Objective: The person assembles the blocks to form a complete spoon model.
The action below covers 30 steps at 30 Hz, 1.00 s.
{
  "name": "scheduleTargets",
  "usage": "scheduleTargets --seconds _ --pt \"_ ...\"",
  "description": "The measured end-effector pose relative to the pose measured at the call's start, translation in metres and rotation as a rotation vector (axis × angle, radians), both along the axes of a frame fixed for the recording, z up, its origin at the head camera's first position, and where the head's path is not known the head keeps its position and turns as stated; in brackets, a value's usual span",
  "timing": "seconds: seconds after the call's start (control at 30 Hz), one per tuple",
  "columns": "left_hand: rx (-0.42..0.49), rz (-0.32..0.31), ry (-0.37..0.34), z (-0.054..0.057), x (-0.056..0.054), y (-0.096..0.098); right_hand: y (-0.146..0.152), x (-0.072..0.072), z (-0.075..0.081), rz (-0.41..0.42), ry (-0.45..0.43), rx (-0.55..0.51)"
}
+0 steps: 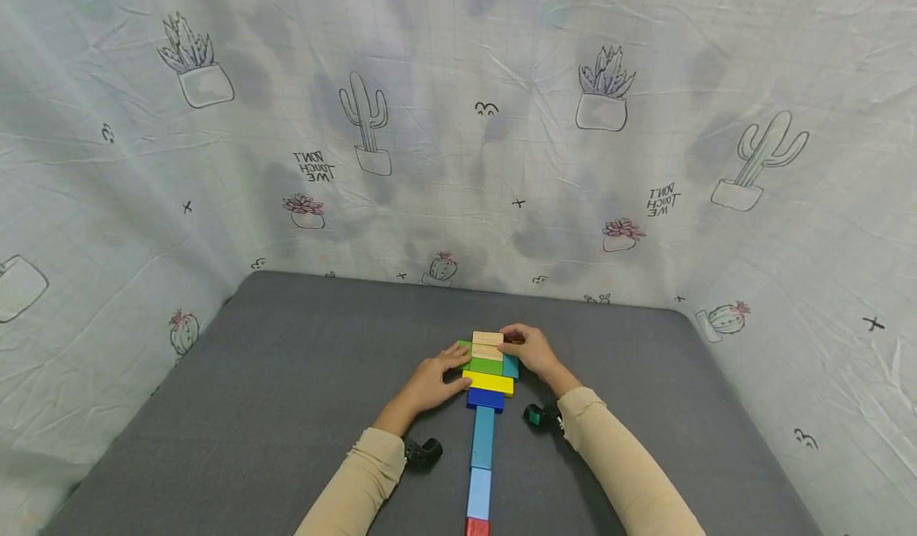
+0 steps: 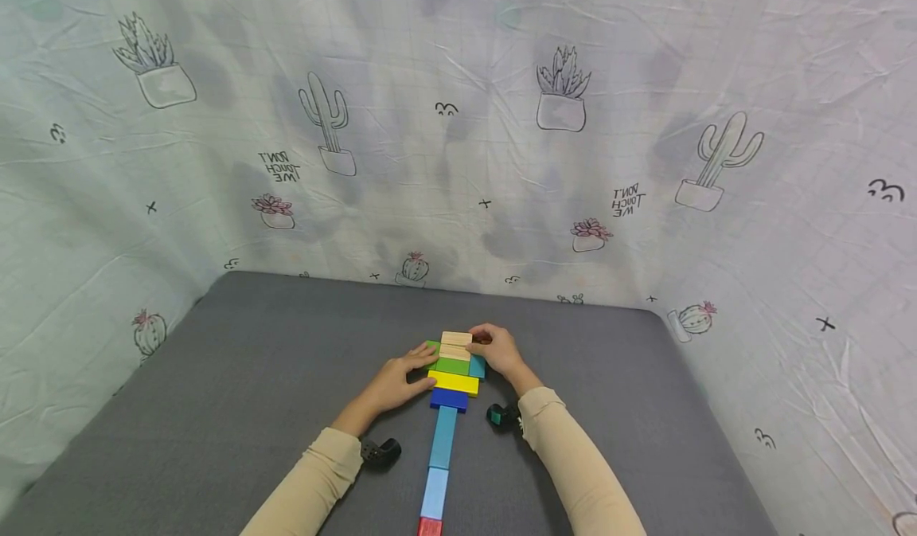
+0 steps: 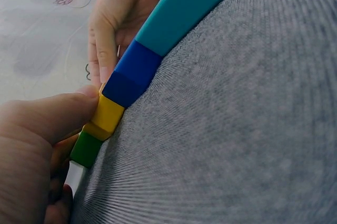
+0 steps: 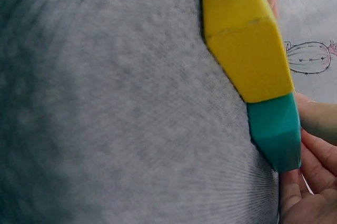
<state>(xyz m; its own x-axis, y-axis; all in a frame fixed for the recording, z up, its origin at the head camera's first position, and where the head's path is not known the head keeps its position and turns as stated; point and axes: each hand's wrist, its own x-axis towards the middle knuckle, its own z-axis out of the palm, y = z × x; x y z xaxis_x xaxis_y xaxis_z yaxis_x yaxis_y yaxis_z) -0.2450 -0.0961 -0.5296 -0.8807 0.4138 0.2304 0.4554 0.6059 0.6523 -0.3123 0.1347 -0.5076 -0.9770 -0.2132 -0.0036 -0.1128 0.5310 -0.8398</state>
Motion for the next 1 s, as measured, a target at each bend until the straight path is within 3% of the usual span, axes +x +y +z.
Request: scheduleTargets --seconds 0.63,1.0 --pt "0.005 -0.005 0.005 -0.0017 -0.0001 0.0000 -0.0001 0.0023 0.0001 -0.001 0.012 0.017" --pt "0.010 -0.007 -0.009 0.0011 0.0008 -0.0004 0.0018 0.0039 -0.0022 0.000 -0.002 -0.067"
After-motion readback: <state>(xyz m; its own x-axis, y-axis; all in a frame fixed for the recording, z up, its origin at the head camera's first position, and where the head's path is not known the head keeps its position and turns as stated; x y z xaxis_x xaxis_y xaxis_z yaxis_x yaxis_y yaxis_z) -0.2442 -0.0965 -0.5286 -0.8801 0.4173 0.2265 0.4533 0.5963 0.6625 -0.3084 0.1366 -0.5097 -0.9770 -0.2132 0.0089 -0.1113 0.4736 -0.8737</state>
